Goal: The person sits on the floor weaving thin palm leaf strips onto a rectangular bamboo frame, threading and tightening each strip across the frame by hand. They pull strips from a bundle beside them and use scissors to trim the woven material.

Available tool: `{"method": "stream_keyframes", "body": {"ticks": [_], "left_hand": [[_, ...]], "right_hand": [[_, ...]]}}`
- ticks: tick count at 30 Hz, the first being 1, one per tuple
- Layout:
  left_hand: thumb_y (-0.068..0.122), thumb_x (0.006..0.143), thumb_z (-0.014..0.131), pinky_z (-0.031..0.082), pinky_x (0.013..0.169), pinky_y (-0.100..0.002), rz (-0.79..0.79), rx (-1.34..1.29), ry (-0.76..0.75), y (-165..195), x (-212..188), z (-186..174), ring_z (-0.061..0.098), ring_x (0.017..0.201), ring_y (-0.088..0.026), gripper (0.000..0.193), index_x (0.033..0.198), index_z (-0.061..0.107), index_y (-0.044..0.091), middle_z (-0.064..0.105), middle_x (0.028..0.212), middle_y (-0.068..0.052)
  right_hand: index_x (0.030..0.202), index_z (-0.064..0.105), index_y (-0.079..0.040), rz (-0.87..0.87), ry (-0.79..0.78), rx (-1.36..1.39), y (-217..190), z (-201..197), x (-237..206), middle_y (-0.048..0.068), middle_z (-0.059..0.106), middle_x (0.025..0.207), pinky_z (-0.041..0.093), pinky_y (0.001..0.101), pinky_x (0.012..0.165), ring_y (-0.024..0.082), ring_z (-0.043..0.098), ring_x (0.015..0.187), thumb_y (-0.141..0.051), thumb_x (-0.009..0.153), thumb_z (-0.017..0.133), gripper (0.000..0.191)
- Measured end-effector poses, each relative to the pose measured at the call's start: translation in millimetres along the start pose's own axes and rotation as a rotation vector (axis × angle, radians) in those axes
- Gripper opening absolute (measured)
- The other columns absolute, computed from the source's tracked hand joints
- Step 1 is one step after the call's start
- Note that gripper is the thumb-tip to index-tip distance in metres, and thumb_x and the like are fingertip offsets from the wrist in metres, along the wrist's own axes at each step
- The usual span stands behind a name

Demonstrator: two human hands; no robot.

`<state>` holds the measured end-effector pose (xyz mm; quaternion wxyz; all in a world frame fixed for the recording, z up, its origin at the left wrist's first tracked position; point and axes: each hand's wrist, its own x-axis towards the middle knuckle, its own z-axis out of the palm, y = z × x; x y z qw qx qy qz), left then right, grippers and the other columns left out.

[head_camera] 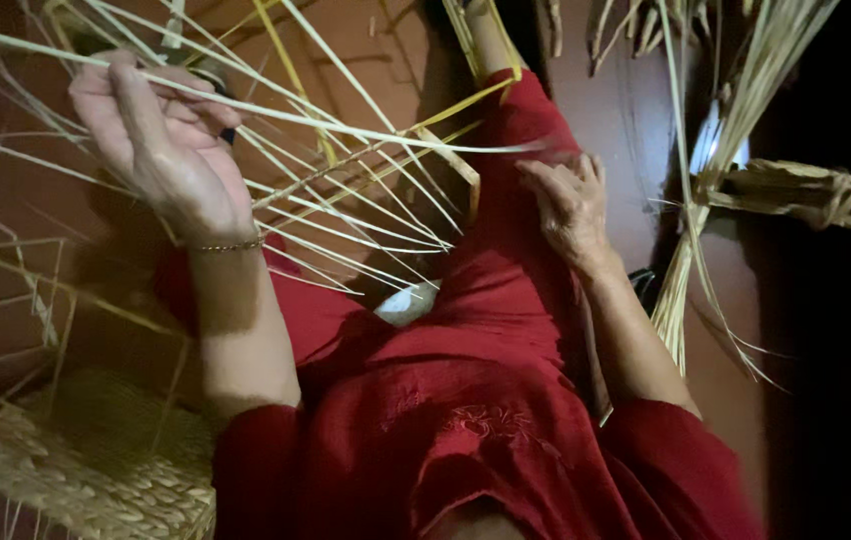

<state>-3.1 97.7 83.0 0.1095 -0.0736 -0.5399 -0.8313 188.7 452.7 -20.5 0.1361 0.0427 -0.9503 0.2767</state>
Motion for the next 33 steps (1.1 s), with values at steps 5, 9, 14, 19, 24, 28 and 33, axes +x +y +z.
{"method": "stream_keyframes", "body": {"ticks": [5, 9, 14, 19, 24, 28, 33], "left_hand": [[0.023, 0.127, 0.047, 0.048, 0.058, -0.034, -0.001, 0.043, -0.048, 1.3, -3.7, -6.9, 0.057, 0.070, -0.023, 0.021, 0.132, 0.048, 0.002, 0.063, 0.090, -0.016], [0.023, 0.126, 0.049, 0.045, 0.054, -0.034, 0.026, 0.004, -0.028, -2.9, 5.8, -12.9, 0.055, 0.062, -0.023, 0.021, 0.129, 0.049, 0.002, 0.065, 0.086, -0.016], [0.020, 0.126, 0.047, 0.043, 0.054, -0.035, 0.079, -0.062, -0.001, -2.3, 12.2, -21.1, 0.050, 0.059, -0.024, 0.019, 0.129, 0.051, 0.002, 0.062, 0.084, -0.017], [0.016, 0.126, 0.050, 0.044, 0.052, -0.037, 0.117, -0.078, -0.002, 0.0, 16.5, -28.6, 0.047, 0.055, -0.024, 0.014, 0.127, 0.051, 0.002, 0.057, 0.080, -0.016], [0.015, 0.125, 0.055, 0.037, 0.047, -0.034, 0.104, -0.045, 0.058, 5.6, 22.1, -34.1, 0.044, 0.054, -0.022, 0.016, 0.124, 0.051, -0.001, 0.056, 0.078, -0.016], [0.021, 0.120, 0.052, 0.043, 0.049, -0.032, 0.082, -0.072, 0.050, 21.4, 28.8, -24.1, 0.050, 0.058, -0.020, 0.023, 0.127, 0.053, -0.001, 0.062, 0.085, -0.017], [0.029, 0.113, 0.045, 0.064, 0.060, -0.032, -0.115, 0.152, -0.268, 31.3, -16.1, 23.4, 0.071, 0.075, -0.019, 0.031, 0.128, 0.055, 0.004, 0.072, 0.101, -0.016]], "right_hand": [[0.124, 0.071, -0.008, 0.057, 0.216, 0.127, -24.5, 0.4, 5.7, 0.014, 0.062, 0.102, 0.047, 0.0457, 0.090, 0.034, 0.059, 0.097, 0.007, 0.093, 0.073, 0.035], [0.123, 0.057, 0.003, -0.071, 0.314, 0.038, -31.5, -4.0, 12.6, 0.030, 0.058, 0.110, 0.047, 0.0476, 0.085, 0.041, 0.056, 0.098, 0.011, 0.075, 0.072, 0.051], [0.119, 0.057, -0.005, 0.064, 0.359, 0.272, -28.9, 0.1, 3.9, 0.012, 0.062, 0.105, 0.052, 0.0352, 0.083, 0.023, 0.063, 0.094, 0.004, 0.096, 0.081, 0.034], [0.131, 0.058, -0.002, 0.218, 0.232, 0.467, -49.1, -10.9, -3.9, 0.010, 0.060, 0.108, 0.050, 0.0305, 0.077, 0.017, 0.060, 0.088, -0.008, 0.098, 0.081, 0.041], [0.120, 0.067, 0.002, -0.105, 0.167, 0.184, -66.2, -22.7, 14.6, 0.031, 0.055, 0.119, 0.054, 0.0428, 0.089, 0.036, 0.060, 0.106, -0.004, 0.089, 0.068, 0.031], [0.105, 0.072, -0.001, 0.010, 0.059, 0.312, -70.2, -10.5, 5.4, 0.010, 0.065, 0.086, 0.048, 0.0358, 0.073, 0.021, 0.059, 0.078, -0.001, 0.100, 0.070, 0.006], [0.104, 0.069, 0.002, 0.132, 0.099, 0.556, -77.3, 19.7, -3.4, 0.011, 0.068, 0.085, 0.051, 0.0268, 0.066, 0.017, 0.065, 0.072, 0.002, 0.102, 0.066, 0.003]]}}
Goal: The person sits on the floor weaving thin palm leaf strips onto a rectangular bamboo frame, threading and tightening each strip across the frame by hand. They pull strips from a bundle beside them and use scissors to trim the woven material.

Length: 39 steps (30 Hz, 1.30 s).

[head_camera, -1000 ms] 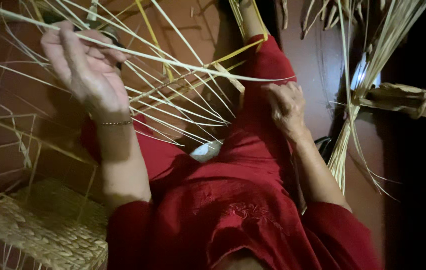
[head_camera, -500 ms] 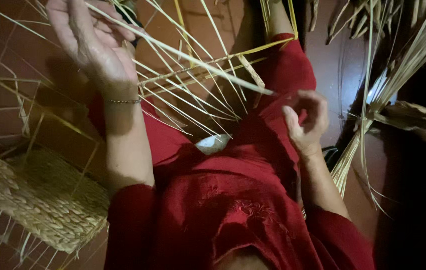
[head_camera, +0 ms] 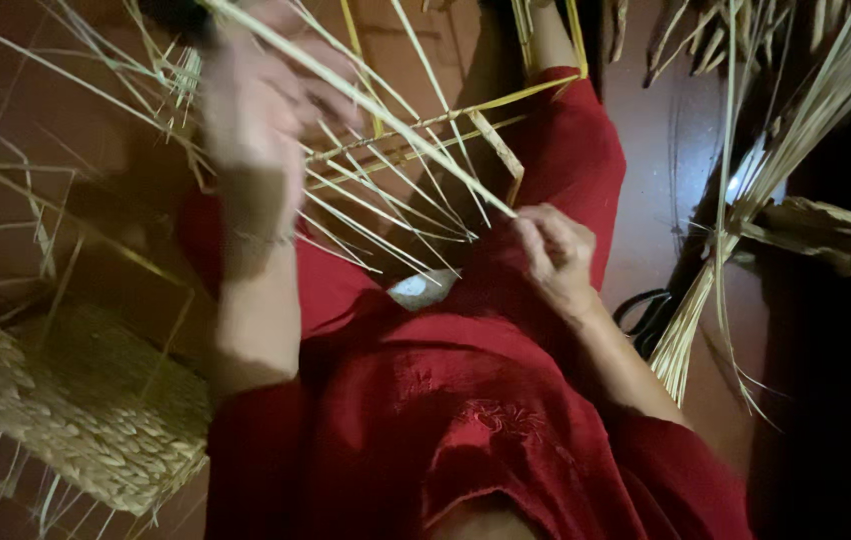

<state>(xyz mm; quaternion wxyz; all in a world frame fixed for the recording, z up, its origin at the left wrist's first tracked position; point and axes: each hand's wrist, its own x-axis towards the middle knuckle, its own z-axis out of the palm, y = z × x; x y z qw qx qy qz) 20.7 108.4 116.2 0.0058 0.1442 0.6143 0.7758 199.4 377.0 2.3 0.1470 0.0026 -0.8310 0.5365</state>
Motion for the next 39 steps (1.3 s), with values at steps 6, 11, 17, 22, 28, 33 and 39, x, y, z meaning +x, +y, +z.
{"method": "stream_keyframes", "body": {"ticks": [6, 11, 17, 22, 28, 33, 39], "left_hand": [[0.017, 0.116, 0.047, 0.068, 0.065, -0.031, 0.125, 0.371, -0.208, 8.6, -9.3, 43.2, 0.076, 0.080, -0.020, 0.024, 0.112, 0.063, 0.000, 0.072, 0.093, -0.017], [0.030, 0.124, 0.044, 0.062, 0.067, -0.030, 0.263, 0.374, 0.062, 54.0, -16.1, 23.5, 0.070, 0.077, -0.020, 0.032, 0.122, 0.054, 0.000, 0.066, 0.090, -0.014], [0.023, 0.124, 0.040, 0.061, 0.072, -0.031, 0.441, 0.434, 0.049, 28.2, -0.6, 21.3, 0.066, 0.083, -0.020, 0.025, 0.127, 0.049, 0.001, 0.064, 0.103, -0.014], [0.010, 0.118, 0.040, 0.064, 0.063, -0.026, 0.284, 0.655, -0.138, -66.4, 29.1, 47.3, 0.075, 0.079, -0.015, 0.020, 0.130, 0.055, 0.002, 0.071, 0.113, -0.011], [0.019, 0.116, 0.038, 0.062, 0.048, -0.026, -0.026, 0.490, -0.217, -120.2, 40.2, 58.5, 0.074, 0.067, -0.014, 0.020, 0.126, 0.050, 0.007, 0.068, 0.108, -0.010], [0.020, 0.111, 0.047, 0.054, 0.041, -0.026, -0.325, 0.411, -0.235, -130.5, 43.2, 56.9, 0.071, 0.048, -0.016, 0.023, 0.124, 0.054, 0.003, 0.071, 0.077, -0.007], [0.011, 0.109, 0.057, 0.056, 0.041, -0.027, -0.321, 0.407, -0.325, -155.0, 29.3, 49.5, 0.072, 0.054, -0.016, 0.018, 0.105, 0.065, -0.005, 0.073, 0.085, -0.008]], "right_hand": [[0.109, 0.073, 0.000, 0.101, 0.025, 0.075, -9.6, 22.2, 18.6, 0.011, 0.071, 0.092, 0.054, 0.0281, 0.072, 0.016, 0.067, 0.080, -0.001, 0.102, 0.067, 0.009], [0.130, 0.064, -0.001, 0.000, 0.133, -0.166, 11.7, 9.4, 37.0, 0.016, 0.068, 0.122, 0.051, 0.0402, 0.101, 0.023, 0.060, 0.115, -0.006, 0.107, 0.061, 0.024], [0.134, 0.058, 0.002, 0.311, 0.003, 0.300, 61.1, 22.9, 31.7, 0.008, 0.068, 0.120, 0.053, 0.0313, 0.095, 0.014, 0.063, 0.108, -0.016, 0.108, 0.060, 0.031], [0.107, 0.069, 0.000, 0.538, -0.020, 0.405, 75.9, 26.8, 19.6, -0.001, 0.067, 0.090, 0.050, 0.0227, 0.074, 0.006, 0.058, 0.081, -0.022, 0.106, 0.067, 0.023], [0.098, 0.067, -0.004, 0.569, -0.078, 0.569, 64.2, 12.2, 28.5, -0.003, 0.064, 0.085, 0.045, 0.0212, 0.066, 0.003, 0.053, 0.073, -0.025, 0.106, 0.066, 0.023], [0.089, 0.062, -0.009, 0.699, -0.103, 0.783, 52.6, 0.1, 39.1, 0.002, 0.063, 0.078, 0.037, 0.0237, 0.052, 0.008, 0.049, 0.061, -0.030, 0.101, 0.066, 0.024], [0.092, 0.061, -0.005, 0.527, -0.137, 1.005, 39.7, -6.4, 52.4, 0.011, 0.067, 0.094, 0.051, 0.0316, 0.082, 0.019, 0.062, 0.087, -0.034, 0.104, 0.067, 0.032]]}}
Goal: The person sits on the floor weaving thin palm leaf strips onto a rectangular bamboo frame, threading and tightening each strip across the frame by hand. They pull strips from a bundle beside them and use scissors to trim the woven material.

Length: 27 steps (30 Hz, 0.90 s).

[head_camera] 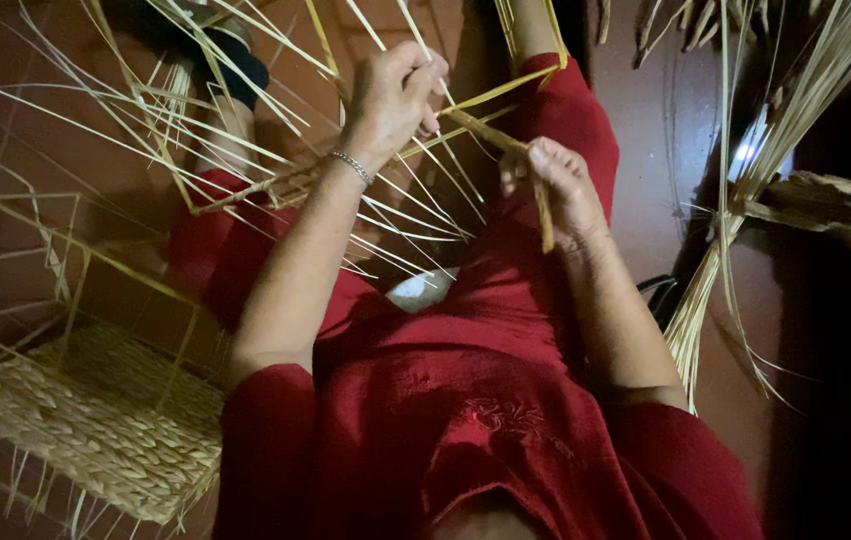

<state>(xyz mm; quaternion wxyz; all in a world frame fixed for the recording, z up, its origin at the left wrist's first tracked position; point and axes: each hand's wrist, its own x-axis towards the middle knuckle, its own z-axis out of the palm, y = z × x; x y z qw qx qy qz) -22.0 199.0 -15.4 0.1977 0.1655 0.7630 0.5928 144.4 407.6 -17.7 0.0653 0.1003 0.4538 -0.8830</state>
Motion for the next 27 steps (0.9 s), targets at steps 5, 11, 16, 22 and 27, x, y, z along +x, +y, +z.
{"method": "stream_keyframes", "body": {"ticks": [5, 11, 16, 22, 27], "left_hand": [[0.013, 0.111, 0.045, 0.060, 0.043, -0.026, -0.053, 0.106, -0.032, -2.5, 0.4, 11.2, 0.076, 0.063, -0.010, 0.019, 0.102, 0.054, 0.000, 0.069, 0.095, -0.007], [0.014, 0.114, 0.036, 0.064, 0.053, -0.025, 0.179, 0.008, 0.132, 36.8, -23.1, 5.1, 0.071, 0.066, -0.012, 0.019, 0.119, 0.051, 0.003, 0.069, 0.109, -0.011], [0.030, 0.117, 0.028, 0.064, 0.058, -0.029, 0.855, 0.041, 0.531, 107.4, -64.5, -33.5, 0.072, 0.079, -0.023, 0.038, 0.121, 0.055, 0.004, 0.064, 0.106, -0.019], [0.014, 0.115, 0.052, 0.045, 0.046, -0.020, 0.386, 0.055, 0.218, 129.5, -131.1, -47.4, 0.052, 0.059, -0.008, 0.018, 0.108, 0.061, 0.000, 0.070, 0.097, -0.013], [0.011, 0.098, 0.070, 0.046, 0.041, -0.023, 0.036, 0.285, -0.169, 56.8, -113.8, 20.8, 0.062, 0.052, -0.006, 0.013, 0.094, 0.076, 0.001, 0.074, 0.073, -0.006]], "right_hand": [[0.101, 0.068, -0.003, 0.002, 0.045, 0.056, -9.8, 3.7, 5.1, 0.015, 0.072, 0.104, 0.054, 0.0350, 0.085, 0.022, 0.065, 0.088, -0.037, 0.099, 0.064, 0.034], [0.097, 0.066, -0.004, 0.075, 0.043, -0.004, -2.9, -14.5, -7.5, 0.008, 0.068, 0.094, 0.049, 0.0298, 0.072, 0.016, 0.060, 0.078, -0.028, 0.105, 0.070, 0.025], [0.106, 0.074, -0.002, 0.244, 0.132, -0.231, -1.0, -20.2, -30.1, 0.002, 0.070, 0.091, 0.049, 0.0228, 0.073, 0.008, 0.061, 0.078, -0.008, 0.099, 0.071, 0.010], [0.102, 0.071, 0.000, 0.276, 0.087, -0.257, -2.0, -11.4, -35.4, 0.004, 0.072, 0.088, 0.056, 0.0266, 0.074, 0.011, 0.067, 0.077, 0.000, 0.092, 0.074, 0.011], [0.101, 0.069, -0.001, 0.285, 0.052, -0.243, 13.7, -3.9, -33.4, 0.006, 0.072, 0.085, 0.056, 0.0267, 0.070, 0.012, 0.066, 0.072, -0.005, 0.096, 0.074, 0.008]]}}
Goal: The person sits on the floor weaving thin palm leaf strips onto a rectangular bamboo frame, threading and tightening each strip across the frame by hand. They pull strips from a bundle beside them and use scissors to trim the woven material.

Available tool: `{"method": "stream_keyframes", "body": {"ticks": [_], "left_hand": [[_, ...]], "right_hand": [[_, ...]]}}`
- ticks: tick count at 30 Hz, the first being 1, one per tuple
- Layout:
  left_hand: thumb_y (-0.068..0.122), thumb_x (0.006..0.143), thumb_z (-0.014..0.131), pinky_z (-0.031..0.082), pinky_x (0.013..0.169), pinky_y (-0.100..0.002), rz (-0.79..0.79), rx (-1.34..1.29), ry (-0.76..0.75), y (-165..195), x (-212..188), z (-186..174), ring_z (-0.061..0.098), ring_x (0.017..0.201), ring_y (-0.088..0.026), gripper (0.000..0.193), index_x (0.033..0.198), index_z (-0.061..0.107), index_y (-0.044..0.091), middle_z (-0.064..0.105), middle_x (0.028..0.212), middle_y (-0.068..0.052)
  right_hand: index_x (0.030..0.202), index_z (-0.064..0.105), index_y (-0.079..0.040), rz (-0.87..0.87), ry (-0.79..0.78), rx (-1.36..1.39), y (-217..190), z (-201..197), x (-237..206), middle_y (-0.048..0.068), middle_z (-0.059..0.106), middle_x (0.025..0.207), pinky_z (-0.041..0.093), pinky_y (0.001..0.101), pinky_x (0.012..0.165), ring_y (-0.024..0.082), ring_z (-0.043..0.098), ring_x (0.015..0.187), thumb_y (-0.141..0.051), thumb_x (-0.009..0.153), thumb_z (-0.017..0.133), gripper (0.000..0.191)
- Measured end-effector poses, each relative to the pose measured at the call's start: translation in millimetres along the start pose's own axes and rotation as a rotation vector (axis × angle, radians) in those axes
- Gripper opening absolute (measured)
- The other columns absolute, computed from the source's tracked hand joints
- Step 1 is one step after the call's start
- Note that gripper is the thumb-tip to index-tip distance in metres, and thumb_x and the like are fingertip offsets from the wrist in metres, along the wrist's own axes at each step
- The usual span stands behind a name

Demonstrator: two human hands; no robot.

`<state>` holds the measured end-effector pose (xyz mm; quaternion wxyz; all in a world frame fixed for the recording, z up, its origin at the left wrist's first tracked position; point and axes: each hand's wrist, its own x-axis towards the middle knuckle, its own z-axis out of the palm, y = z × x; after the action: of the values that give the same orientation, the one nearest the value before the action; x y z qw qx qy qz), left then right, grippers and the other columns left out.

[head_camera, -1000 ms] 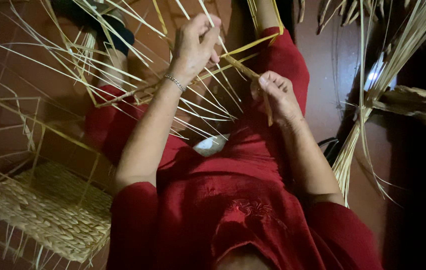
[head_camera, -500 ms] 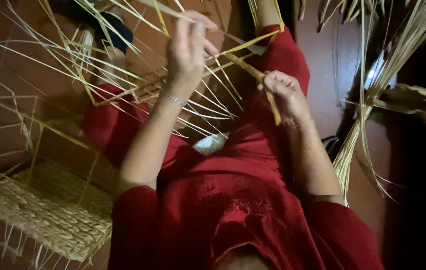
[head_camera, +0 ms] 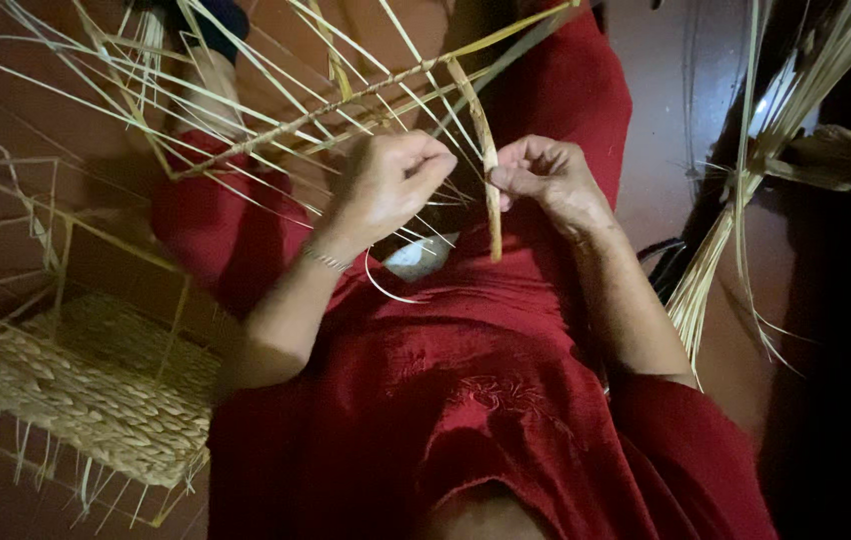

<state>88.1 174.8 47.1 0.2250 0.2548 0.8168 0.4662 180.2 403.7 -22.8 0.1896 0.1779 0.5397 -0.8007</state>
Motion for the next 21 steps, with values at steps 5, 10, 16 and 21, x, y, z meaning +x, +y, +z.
{"method": "stream_keyframes", "body": {"ticks": [5, 10, 16, 21], "left_hand": [[0.009, 0.092, 0.077, 0.050, 0.054, -0.025, -0.071, -0.085, -0.023, -45.9, 18.2, 35.6, 0.064, 0.062, -0.009, 0.011, 0.091, 0.078, -0.002, 0.074, 0.074, -0.006], [0.009, 0.092, 0.076, 0.059, 0.065, -0.022, -0.068, -0.333, -0.009, -67.9, 16.0, 52.8, 0.070, 0.074, -0.005, 0.010, 0.095, 0.077, -0.001, 0.078, 0.085, -0.003], [0.006, 0.089, 0.076, 0.049, 0.057, -0.020, -0.186, -0.404, -0.019, -71.6, 12.1, 66.9, 0.058, 0.067, -0.003, 0.011, 0.083, 0.070, -0.001, 0.067, 0.075, 0.000], [0.006, 0.085, 0.073, 0.047, 0.052, -0.023, -0.134, -0.192, 0.072, -61.4, 6.8, 69.4, 0.058, 0.058, -0.004, 0.007, 0.080, 0.069, 0.002, 0.068, 0.066, 0.000]], "right_hand": [[0.101, 0.069, -0.001, -0.039, 0.016, -0.071, 2.2, 7.3, 5.4, 0.006, 0.073, 0.086, 0.059, 0.0275, 0.069, 0.013, 0.070, 0.072, -0.009, 0.096, 0.074, 0.011], [0.100, 0.069, 0.000, -0.048, 0.051, -0.153, 0.4, 7.0, 8.9, 0.007, 0.074, 0.087, 0.061, 0.0278, 0.071, 0.013, 0.071, 0.074, -0.008, 0.094, 0.076, 0.013], [0.098, 0.070, 0.000, -0.089, 0.035, -0.190, 4.4, 3.5, 4.3, 0.005, 0.074, 0.088, 0.059, 0.0277, 0.074, 0.012, 0.069, 0.077, -0.005, 0.094, 0.071, 0.007], [0.094, 0.068, -0.001, -0.107, 0.063, -0.306, 14.4, 1.7, 10.0, 0.002, 0.069, 0.084, 0.055, 0.0253, 0.071, 0.008, 0.063, 0.076, -0.007, 0.093, 0.068, 0.006]]}}
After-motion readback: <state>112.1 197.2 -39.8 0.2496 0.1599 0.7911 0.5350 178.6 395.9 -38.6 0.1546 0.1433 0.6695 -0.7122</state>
